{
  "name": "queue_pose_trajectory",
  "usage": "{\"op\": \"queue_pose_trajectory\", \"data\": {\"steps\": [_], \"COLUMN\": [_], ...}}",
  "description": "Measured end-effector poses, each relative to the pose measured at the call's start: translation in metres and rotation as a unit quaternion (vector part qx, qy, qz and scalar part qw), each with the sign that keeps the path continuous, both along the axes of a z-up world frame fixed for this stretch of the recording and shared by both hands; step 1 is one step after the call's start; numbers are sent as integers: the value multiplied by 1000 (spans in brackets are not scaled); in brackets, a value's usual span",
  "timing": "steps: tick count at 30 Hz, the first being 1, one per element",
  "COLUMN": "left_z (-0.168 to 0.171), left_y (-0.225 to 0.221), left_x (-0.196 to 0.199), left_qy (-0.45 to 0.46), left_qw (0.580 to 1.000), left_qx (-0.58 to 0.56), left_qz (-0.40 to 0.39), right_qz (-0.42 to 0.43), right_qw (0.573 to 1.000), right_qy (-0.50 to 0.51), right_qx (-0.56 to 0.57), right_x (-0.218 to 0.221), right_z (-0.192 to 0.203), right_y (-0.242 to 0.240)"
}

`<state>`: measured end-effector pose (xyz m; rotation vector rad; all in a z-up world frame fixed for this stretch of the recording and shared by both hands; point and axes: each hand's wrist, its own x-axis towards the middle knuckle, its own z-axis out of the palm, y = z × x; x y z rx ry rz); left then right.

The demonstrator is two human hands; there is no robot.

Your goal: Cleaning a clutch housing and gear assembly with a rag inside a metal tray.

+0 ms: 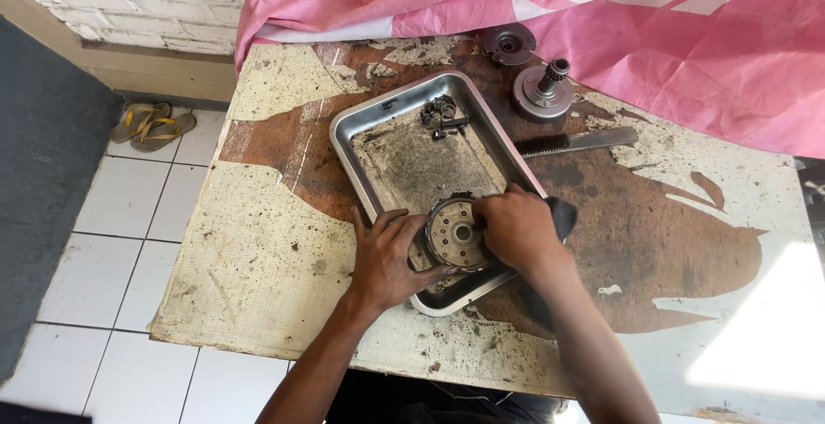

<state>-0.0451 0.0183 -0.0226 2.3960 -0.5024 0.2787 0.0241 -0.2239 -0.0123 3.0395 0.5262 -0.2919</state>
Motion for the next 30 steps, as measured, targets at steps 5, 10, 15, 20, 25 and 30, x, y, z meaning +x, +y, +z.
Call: {"op": "queue_pose_trajectory", "data": {"steps": [5, 10, 15, 20, 25, 30], "left_z": [6, 2, 8, 13, 8, 7], "left_y": [-1, -1, -1, -2, -2, -7], "left_x": [-1, 0, -1, 5, 16, 18], "left_qy": [3, -9, -38, -19, 51, 24], "left_qw": [1000, 1000, 999, 996, 991, 999], "left_qx": [-9, -6, 25, 85, 108, 23], "left_qz": [4, 2, -2, -19, -52, -43], "right_qz": [-16, -63, 41, -6, -135, -239], "right_qw": [997, 984, 993, 936, 924, 848], "right_qy": [64, 108, 17, 213, 199, 67], "right_qx": [-32, 128, 106, 278, 298, 468], "right_x": [-20, -11, -8, -47, -69, -73], "right_z": [44, 64, 21, 139, 128, 34], "right_y": [15, 22, 30, -4, -77, -148]}}
